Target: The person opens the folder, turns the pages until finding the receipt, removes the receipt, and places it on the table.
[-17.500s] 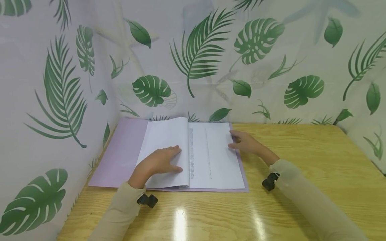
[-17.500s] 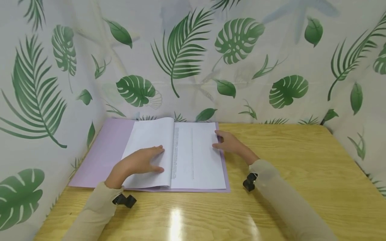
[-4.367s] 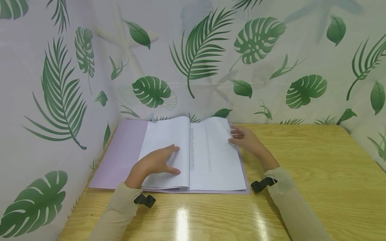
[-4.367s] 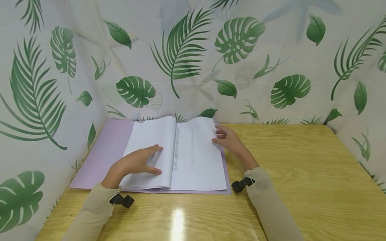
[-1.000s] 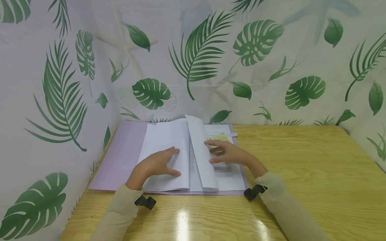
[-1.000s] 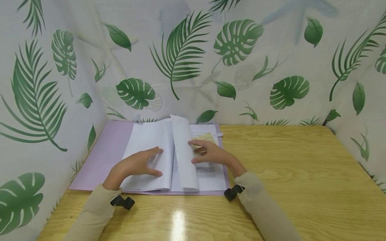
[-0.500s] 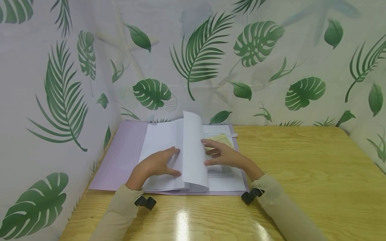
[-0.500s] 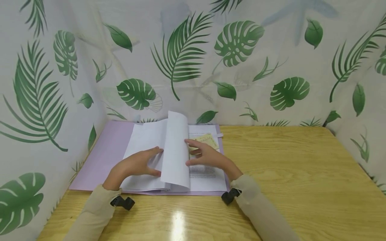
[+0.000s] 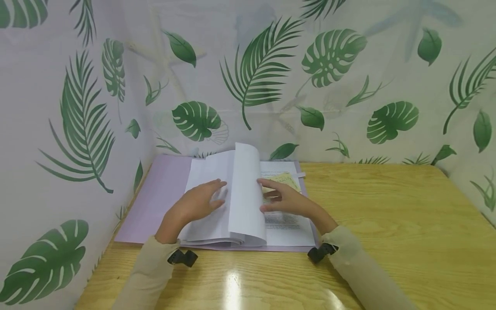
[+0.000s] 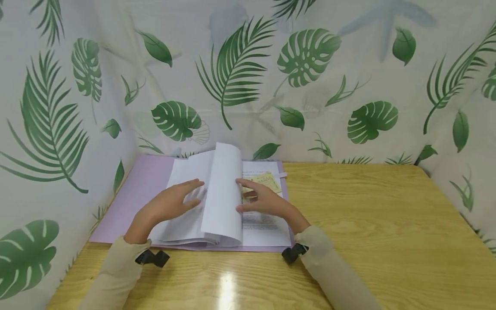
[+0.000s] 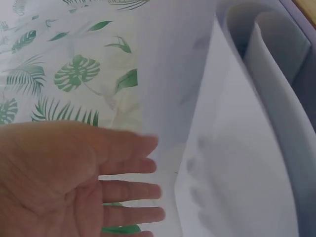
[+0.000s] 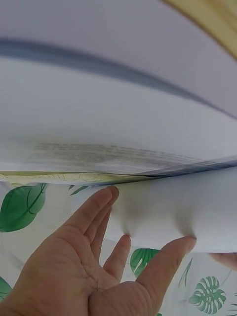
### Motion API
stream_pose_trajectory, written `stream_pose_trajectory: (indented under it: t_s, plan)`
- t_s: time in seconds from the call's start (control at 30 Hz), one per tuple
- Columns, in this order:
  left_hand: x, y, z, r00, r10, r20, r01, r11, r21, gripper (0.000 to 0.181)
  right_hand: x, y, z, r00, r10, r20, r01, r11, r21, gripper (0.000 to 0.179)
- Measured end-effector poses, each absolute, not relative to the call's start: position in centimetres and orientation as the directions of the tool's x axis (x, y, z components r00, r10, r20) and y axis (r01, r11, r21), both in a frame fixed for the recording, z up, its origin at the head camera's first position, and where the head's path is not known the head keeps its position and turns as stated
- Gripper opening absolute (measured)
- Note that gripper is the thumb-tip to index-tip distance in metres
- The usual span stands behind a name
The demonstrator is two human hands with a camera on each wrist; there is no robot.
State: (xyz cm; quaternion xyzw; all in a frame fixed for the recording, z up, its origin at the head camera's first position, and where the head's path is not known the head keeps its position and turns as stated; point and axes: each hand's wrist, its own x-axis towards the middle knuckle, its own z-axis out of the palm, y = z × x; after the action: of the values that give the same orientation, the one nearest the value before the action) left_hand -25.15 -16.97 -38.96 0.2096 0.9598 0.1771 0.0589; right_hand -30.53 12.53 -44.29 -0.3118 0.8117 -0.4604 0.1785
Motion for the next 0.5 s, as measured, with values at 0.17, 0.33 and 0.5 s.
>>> stream_pose_trajectory:
  t_s: [0.17,0.33,0.5]
  plan:
    - [-24.5,-16.1,-38.3,-0.898,0.39,0.202,0.438,0.838,0.327,0.045,-30.4,12.0,-43.9,-0.756,-0.654,-0.003,-0.34,0.398,-0.852,0.084]
    - [-23.8,-14.4,-38.3,-0.818,0.402,0.411,0.528,0.808,0.261,0.041,-30.3,11.3,-43.8,-0.771,-0.636,0.001,-0.351,0.425,-0.834,0.082]
    - [-23.1,-12.9,-38.6,-0.774,0.441,0.455,0.583,0.776,0.239,0.041,-30.2,10.6,-43.6,-0.778,-0.629,-0.001,-0.363,0.45,-0.816,0.082]
